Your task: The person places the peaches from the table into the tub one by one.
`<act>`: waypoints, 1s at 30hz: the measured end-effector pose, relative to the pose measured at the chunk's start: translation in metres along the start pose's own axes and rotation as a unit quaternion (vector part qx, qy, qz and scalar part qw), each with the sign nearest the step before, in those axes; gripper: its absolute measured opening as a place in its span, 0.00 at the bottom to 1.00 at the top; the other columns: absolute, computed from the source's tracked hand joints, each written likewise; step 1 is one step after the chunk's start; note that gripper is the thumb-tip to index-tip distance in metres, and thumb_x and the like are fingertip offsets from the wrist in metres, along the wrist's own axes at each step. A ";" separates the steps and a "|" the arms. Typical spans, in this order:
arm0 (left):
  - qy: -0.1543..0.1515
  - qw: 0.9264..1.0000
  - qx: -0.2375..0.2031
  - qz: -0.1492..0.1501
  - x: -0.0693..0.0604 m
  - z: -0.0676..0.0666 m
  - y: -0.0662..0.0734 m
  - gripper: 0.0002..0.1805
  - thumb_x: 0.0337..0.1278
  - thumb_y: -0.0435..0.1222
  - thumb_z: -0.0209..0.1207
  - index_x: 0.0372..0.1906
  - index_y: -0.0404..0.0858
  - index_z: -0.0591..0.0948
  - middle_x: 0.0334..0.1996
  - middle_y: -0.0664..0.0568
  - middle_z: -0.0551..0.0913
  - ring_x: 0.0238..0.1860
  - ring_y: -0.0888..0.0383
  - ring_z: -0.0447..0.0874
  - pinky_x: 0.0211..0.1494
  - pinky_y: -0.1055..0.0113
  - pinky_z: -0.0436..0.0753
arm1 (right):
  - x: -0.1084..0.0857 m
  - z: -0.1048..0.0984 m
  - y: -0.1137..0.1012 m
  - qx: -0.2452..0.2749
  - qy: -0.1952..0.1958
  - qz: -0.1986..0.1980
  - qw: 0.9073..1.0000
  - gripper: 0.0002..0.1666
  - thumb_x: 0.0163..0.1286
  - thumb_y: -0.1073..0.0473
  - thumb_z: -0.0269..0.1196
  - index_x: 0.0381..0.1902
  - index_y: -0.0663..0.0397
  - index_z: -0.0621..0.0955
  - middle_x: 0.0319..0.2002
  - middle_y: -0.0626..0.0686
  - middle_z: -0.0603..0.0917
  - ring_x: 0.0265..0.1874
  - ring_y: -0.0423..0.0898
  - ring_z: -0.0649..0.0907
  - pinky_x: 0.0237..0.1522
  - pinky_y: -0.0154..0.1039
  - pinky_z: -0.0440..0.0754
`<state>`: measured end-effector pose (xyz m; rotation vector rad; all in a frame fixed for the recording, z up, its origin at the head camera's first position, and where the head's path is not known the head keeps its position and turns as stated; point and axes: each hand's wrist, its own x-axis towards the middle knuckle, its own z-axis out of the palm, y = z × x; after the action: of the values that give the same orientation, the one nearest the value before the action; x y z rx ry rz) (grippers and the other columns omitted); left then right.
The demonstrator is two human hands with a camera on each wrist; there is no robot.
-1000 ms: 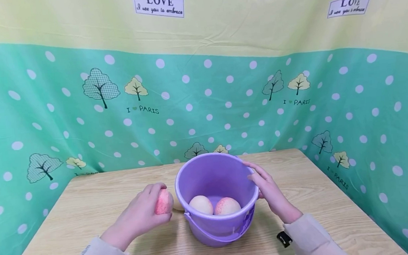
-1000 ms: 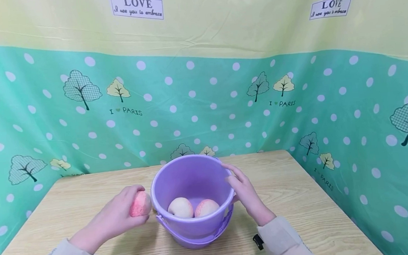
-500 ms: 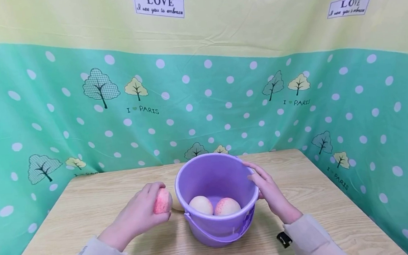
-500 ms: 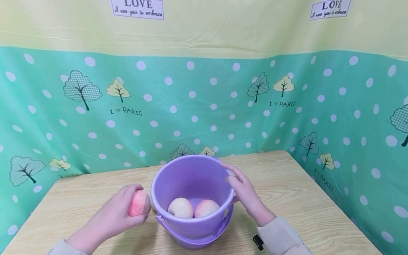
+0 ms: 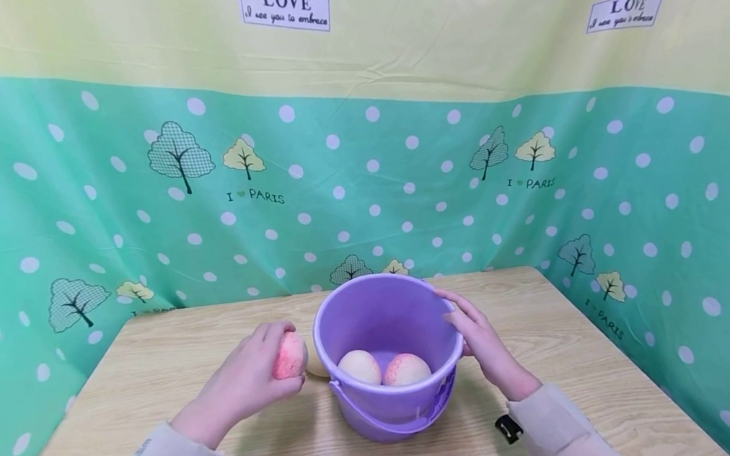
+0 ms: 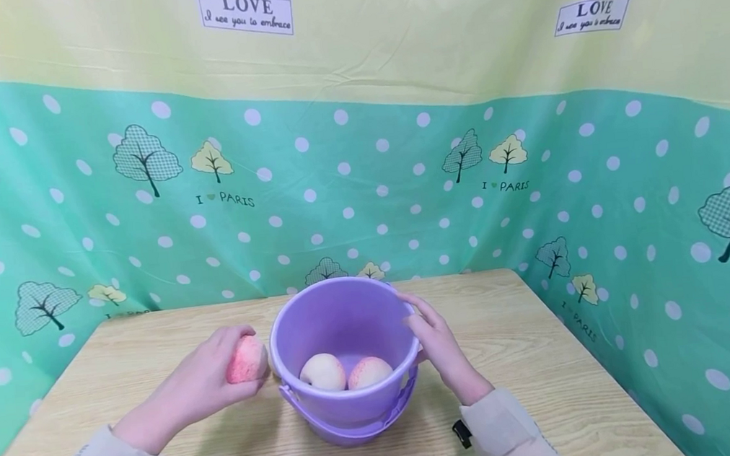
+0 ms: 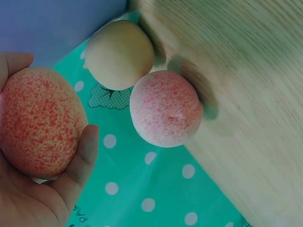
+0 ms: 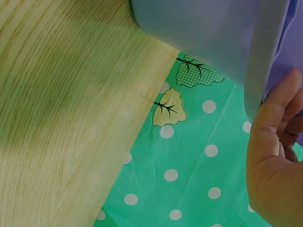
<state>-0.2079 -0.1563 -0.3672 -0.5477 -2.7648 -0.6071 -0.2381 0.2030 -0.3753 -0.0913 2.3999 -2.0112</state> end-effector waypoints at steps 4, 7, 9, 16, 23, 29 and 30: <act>0.003 1.000 0.002 0.000 0.000 -0.003 0.001 0.36 0.40 0.45 0.71 0.58 0.40 0.72 0.46 0.46 0.79 0.40 0.53 0.78 0.39 0.60 0.81 | 0.001 0.001 0.000 0.001 0.000 0.002 1.000 0.31 0.70 0.56 0.51 0.71 0.42 0.69 0.70 0.60 0.68 0.40 0.48 0.83 0.31 0.38 0.83; 0.006 1.000 0.005 -0.001 0.000 -0.005 0.001 0.36 0.40 0.45 0.71 0.59 0.40 0.72 0.47 0.46 0.79 0.41 0.53 0.79 0.40 0.59 0.81 | 0.001 0.001 0.001 0.001 0.001 0.004 1.000 0.31 0.70 0.56 0.52 0.71 0.41 0.69 0.70 0.60 0.69 0.39 0.48 0.83 0.31 0.38 0.83; 0.008 1.000 0.008 0.000 0.001 -0.006 0.002 0.36 0.41 0.45 0.71 0.59 0.40 0.73 0.48 0.46 0.79 0.41 0.52 0.79 0.40 0.59 0.81 | 0.000 0.000 0.000 0.000 0.000 0.003 1.000 0.30 0.70 0.56 0.52 0.71 0.41 0.69 0.70 0.60 0.68 0.39 0.48 0.83 0.30 0.38 0.83; 0.020 1.000 0.017 0.018 0.004 -0.011 0.003 0.35 0.41 0.45 0.70 0.58 0.39 0.73 0.46 0.46 0.79 0.40 0.53 0.79 0.39 0.59 0.81 | 0.001 0.000 0.001 0.000 -0.002 0.002 1.000 0.30 0.70 0.56 0.51 0.71 0.41 0.69 0.70 0.60 0.68 0.39 0.48 0.83 0.30 0.38 0.83; 0.008 1.000 0.013 0.014 0.006 -0.019 0.007 0.37 0.40 0.45 0.71 0.59 0.38 0.72 0.47 0.46 0.78 0.41 0.53 0.78 0.39 0.60 0.81 | 0.002 0.001 0.002 0.001 -0.002 0.003 1.000 0.30 0.70 0.57 0.51 0.71 0.40 0.69 0.70 0.60 0.69 0.40 0.49 0.84 0.30 0.38 0.83; -0.004 1.000 0.013 0.004 0.009 -0.023 0.010 0.39 0.40 0.45 0.70 0.61 0.39 0.71 0.49 0.45 0.78 0.41 0.53 0.78 0.38 0.61 0.80 | 0.001 0.000 0.002 -0.001 -0.003 -0.002 1.000 0.30 0.71 0.56 0.51 0.71 0.42 0.69 0.71 0.60 0.68 0.41 0.49 0.84 0.30 0.38 0.83; -0.004 1.000 0.013 0.004 0.009 -0.024 0.010 0.39 0.40 0.46 0.70 0.62 0.39 0.71 0.50 0.45 0.78 0.41 0.53 0.78 0.39 0.61 0.80 | 0.001 0.000 0.002 -0.001 -0.002 -0.002 1.000 0.30 0.71 0.57 0.51 0.71 0.42 0.69 0.71 0.60 0.68 0.41 0.49 0.84 0.30 0.38 0.83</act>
<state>-0.2078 -0.1555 -0.3399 -0.5574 -2.7729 -0.5660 -0.2391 0.2034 -0.3770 -0.1002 2.3997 -2.0086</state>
